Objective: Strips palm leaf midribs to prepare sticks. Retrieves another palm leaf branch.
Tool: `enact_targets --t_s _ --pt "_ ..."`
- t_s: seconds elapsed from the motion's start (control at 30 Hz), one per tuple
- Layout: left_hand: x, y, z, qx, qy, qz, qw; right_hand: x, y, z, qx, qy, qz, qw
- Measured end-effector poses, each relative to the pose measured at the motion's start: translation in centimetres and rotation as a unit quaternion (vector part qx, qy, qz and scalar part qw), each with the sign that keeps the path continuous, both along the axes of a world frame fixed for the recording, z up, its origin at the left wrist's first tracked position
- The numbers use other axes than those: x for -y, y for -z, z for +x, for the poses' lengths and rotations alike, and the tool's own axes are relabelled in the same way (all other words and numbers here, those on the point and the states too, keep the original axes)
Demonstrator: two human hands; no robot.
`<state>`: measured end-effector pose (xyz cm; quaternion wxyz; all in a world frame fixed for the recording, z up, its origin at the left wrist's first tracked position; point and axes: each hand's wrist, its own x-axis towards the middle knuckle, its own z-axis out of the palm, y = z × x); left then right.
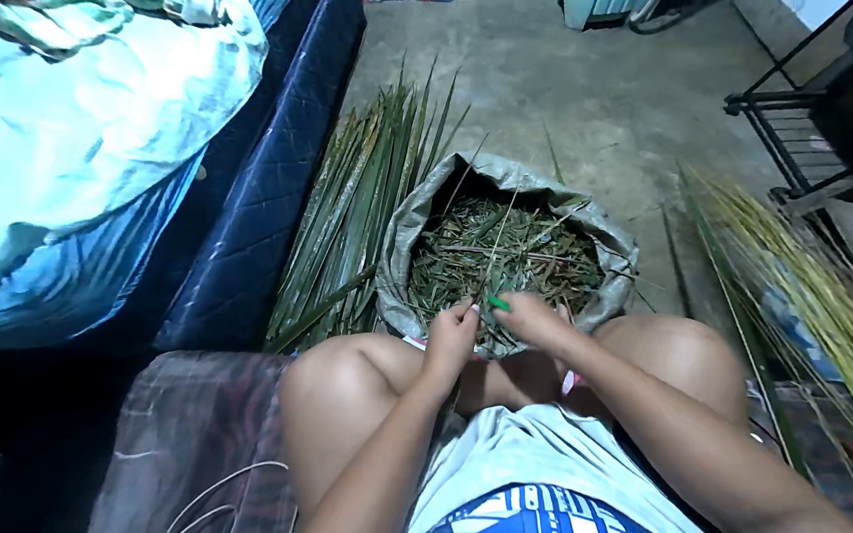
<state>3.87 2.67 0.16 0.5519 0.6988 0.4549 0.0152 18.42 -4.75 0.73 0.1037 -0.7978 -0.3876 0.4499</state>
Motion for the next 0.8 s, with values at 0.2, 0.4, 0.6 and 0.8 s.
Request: enact_targets --t_s 0.2,0.4,0.6,0.8 --pt "0.5 0.2 -0.1 -0.011 0.001 0.011 1.0 -0.3 -0.8 -1.7 0.092 -0.044 -0.052 0.993" --pt "1.1 0.2 0.0 -0.02 0.019 0.007 1.0 -2.0 1.6 3.2 0.215 0.071 -0.051 0.973" --pt "0.4 0.5 -0.1 -0.004 0.002 0.002 1.0 -0.3 -0.3 0.5 0.044 -0.002 -0.024 0.999" --pt "0.6 0.5 -0.3 0.0 0.0 0.002 1.0 -0.2 -0.8 -1.1 0.092 -0.049 -0.06 0.993"
